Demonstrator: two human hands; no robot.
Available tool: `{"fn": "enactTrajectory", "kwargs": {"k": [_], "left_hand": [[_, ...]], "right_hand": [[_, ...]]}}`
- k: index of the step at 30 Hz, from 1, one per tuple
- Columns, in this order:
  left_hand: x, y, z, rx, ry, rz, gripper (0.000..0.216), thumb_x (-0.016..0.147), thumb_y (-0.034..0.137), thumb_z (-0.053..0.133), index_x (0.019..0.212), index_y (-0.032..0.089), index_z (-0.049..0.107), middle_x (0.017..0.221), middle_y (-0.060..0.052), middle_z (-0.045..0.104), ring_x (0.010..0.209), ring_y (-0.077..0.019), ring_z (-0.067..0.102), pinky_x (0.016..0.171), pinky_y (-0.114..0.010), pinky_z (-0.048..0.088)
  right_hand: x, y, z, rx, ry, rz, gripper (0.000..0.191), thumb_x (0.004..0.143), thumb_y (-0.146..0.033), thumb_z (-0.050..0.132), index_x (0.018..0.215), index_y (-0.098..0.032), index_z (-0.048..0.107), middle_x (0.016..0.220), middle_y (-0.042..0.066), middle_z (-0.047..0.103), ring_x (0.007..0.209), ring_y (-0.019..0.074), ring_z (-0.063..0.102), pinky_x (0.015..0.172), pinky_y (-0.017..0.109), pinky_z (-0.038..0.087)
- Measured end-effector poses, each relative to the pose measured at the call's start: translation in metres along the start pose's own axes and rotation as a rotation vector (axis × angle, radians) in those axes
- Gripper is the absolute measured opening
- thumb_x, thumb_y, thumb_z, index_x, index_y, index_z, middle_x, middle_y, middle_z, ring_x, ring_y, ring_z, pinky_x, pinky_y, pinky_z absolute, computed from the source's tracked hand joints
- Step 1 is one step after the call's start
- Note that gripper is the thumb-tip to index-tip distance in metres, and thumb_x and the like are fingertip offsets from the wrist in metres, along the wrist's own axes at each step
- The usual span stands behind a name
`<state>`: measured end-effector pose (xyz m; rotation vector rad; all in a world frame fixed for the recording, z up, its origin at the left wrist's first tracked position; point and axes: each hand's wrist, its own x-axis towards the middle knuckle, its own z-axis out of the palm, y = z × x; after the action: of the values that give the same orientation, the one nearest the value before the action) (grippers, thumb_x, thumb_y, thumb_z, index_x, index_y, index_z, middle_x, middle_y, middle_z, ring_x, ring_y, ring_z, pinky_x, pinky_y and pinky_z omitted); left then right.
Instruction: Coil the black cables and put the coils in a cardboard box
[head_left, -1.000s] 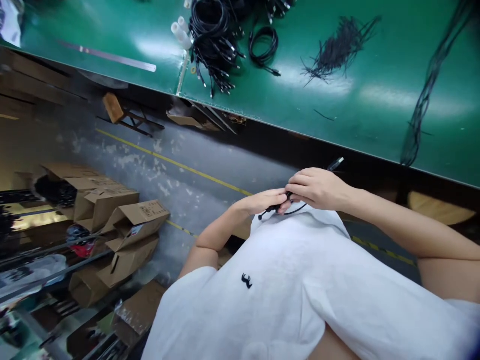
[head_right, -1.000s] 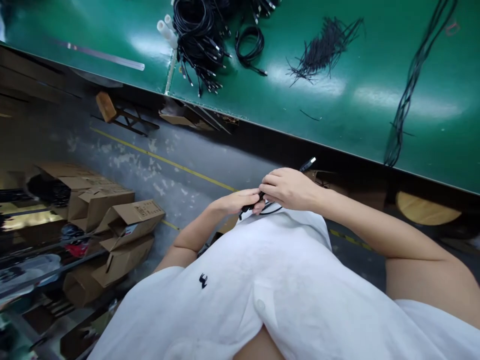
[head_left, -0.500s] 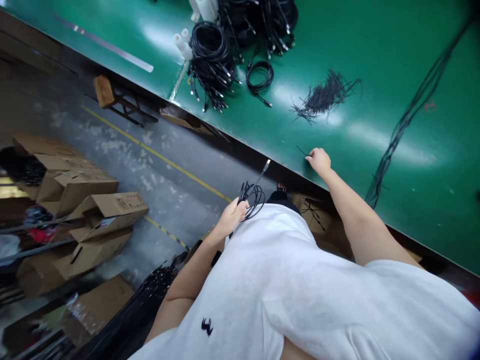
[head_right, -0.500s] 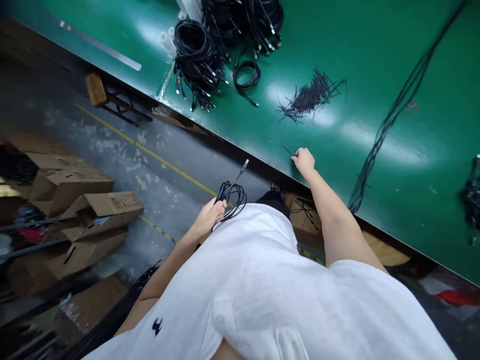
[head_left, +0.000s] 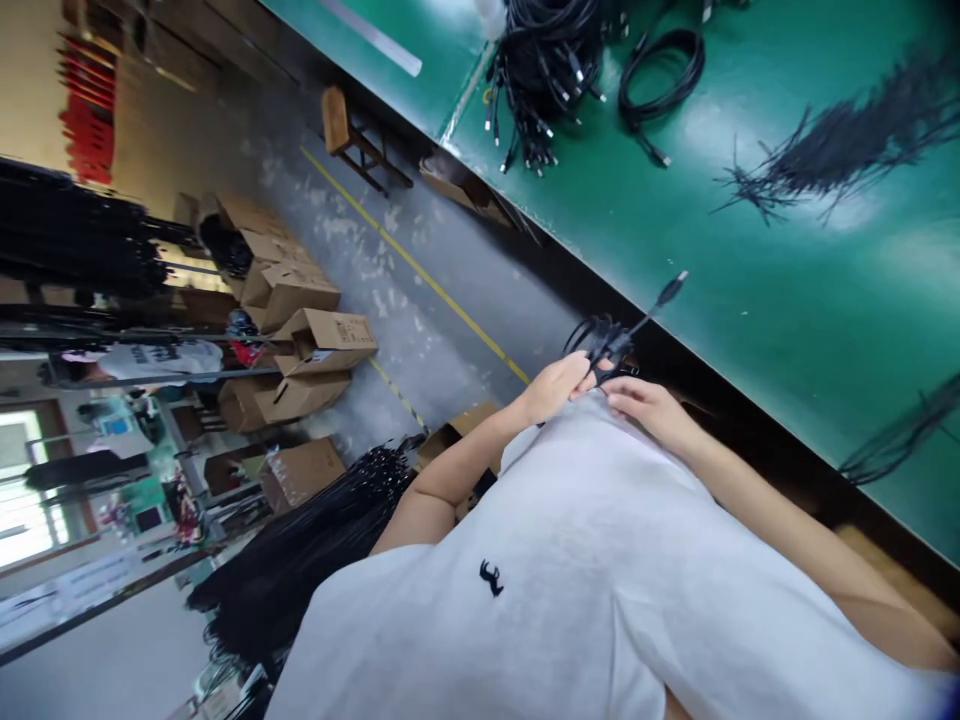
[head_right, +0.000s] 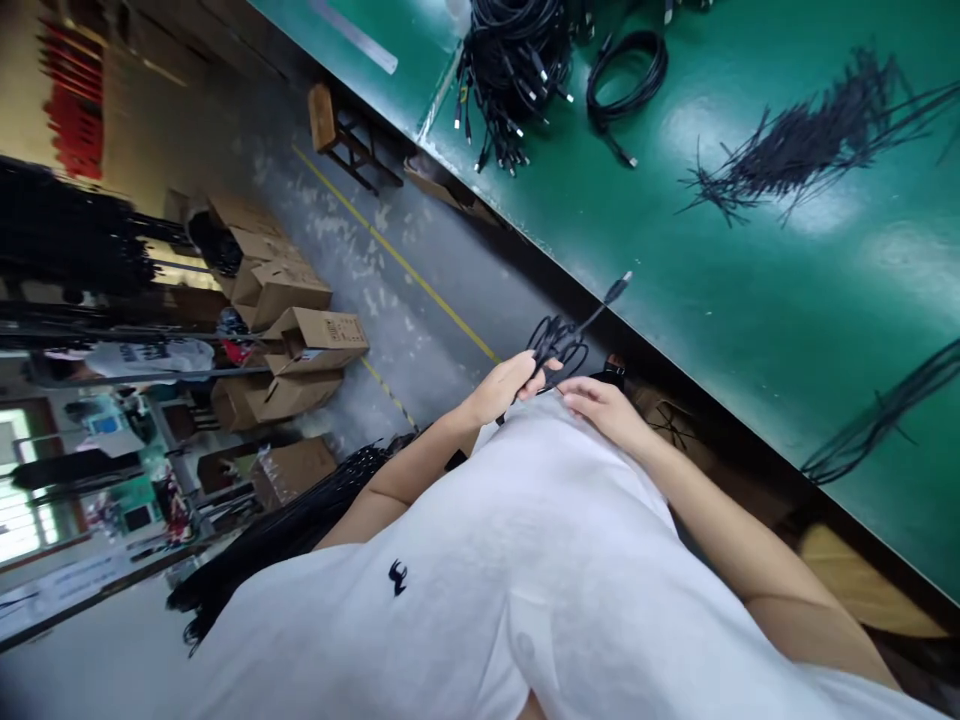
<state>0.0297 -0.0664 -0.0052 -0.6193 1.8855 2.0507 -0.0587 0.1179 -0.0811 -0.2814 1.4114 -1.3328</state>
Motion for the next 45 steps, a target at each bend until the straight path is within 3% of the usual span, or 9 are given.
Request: {"fn": "enactTrajectory", "kwargs": {"k": [3,9,13,18,23,28,32,38,45], "left_hand": [[-0.004,-0.003,0.007,0.006,-0.105,0.026,0.047,0.095,0.061,0.045,0.079,0.018,0.049,0.067,0.003,0.046,0.062,-0.0085,0.042,0.066,-0.025,0.039],[-0.011,-0.026,0.005,-0.185,0.122,0.046,0.048,0.095,0.053,0.051,0.128,0.019,0.042,0.069,0.007,0.048,0.057,-0.0078,0.041,0.061,-0.023,0.037],[-0.021,-0.03,-0.003,-0.008,0.169,0.056,0.047,0.099,0.039,0.046,0.141,0.017,0.043,0.069,0.005,0.048,0.062,-0.0094,0.044,0.066,-0.023,0.04],[-0.022,-0.04,-0.007,0.097,0.232,0.033,0.042,0.097,0.031,0.047,0.135,0.015,0.052,0.079,0.001,0.06,0.073,-0.0117,0.054,0.075,-0.025,0.043],[-0.012,-0.046,-0.01,0.023,0.146,0.054,0.026,0.089,0.023,0.059,0.114,0.017,0.063,0.084,-0.003,0.063,0.081,-0.0155,0.058,0.073,-0.026,0.045],[-0.007,-0.042,-0.014,-0.255,-0.079,-0.046,0.022,0.086,0.033,0.069,0.082,0.015,0.058,0.058,0.006,0.04,0.052,-0.0073,0.035,0.052,-0.024,0.027],[-0.005,-0.039,-0.016,-0.347,-0.12,-0.089,0.033,0.081,0.035,0.076,0.07,0.015,0.052,0.056,0.006,0.04,0.051,-0.0062,0.034,0.051,-0.024,0.024],[-0.001,-0.039,-0.017,-0.381,-0.146,-0.095,0.03,0.076,0.026,0.078,0.067,0.015,0.052,0.056,0.006,0.042,0.052,-0.0061,0.036,0.053,-0.024,0.026],[0.01,-0.025,-0.029,-0.477,-0.16,-0.055,0.015,0.074,0.002,0.044,0.068,0.015,0.05,0.058,0.001,0.05,0.057,-0.0098,0.046,0.058,-0.024,0.038]], "right_hand": [[0.015,-0.017,0.038,0.273,0.151,-0.092,0.032,0.067,-0.048,0.076,0.071,-0.02,0.061,0.073,0.002,0.064,0.072,0.0161,0.06,0.069,0.031,0.05],[0.032,-0.033,0.05,0.246,0.206,-0.208,0.027,0.07,-0.042,0.076,0.07,-0.02,0.06,0.069,0.001,0.062,0.069,0.0157,0.059,0.072,0.033,0.052],[0.025,-0.025,0.058,-0.069,0.231,-0.278,0.023,0.08,-0.042,0.066,0.077,-0.02,0.064,0.073,0.002,0.064,0.07,0.0162,0.059,0.071,0.033,0.051],[0.008,-0.03,0.055,-0.985,0.352,-0.631,0.026,0.097,-0.031,0.047,0.092,-0.02,0.07,0.09,0.009,0.068,0.081,0.0199,0.06,0.071,0.034,0.045],[0.006,-0.055,0.042,-1.563,-0.011,-1.009,0.031,0.099,-0.015,0.038,0.104,-0.015,0.069,0.123,0.014,0.065,0.114,0.0248,0.056,0.092,0.039,0.042],[0.005,-0.078,0.04,-1.811,-0.237,-1.065,0.032,0.096,-0.009,0.037,0.1,-0.01,0.069,0.094,0.014,0.065,0.088,0.0228,0.054,0.082,0.037,0.041],[-0.001,-0.086,0.043,-1.98,-0.264,-1.057,0.037,0.094,-0.005,0.033,0.108,-0.01,0.067,0.092,0.014,0.061,0.078,0.0226,0.046,0.071,0.036,0.037],[0.004,-0.089,0.05,-2.073,-0.298,-1.042,0.039,0.088,0.001,0.033,0.084,-0.014,0.068,0.076,0.012,0.053,0.072,0.0235,0.04,0.062,0.037,0.029],[0.02,-0.115,0.048,-2.196,-0.328,-1.096,0.033,0.084,0.002,0.038,0.079,-0.014,0.067,0.077,0.011,0.053,0.072,0.0229,0.042,0.059,0.036,0.024]]}}
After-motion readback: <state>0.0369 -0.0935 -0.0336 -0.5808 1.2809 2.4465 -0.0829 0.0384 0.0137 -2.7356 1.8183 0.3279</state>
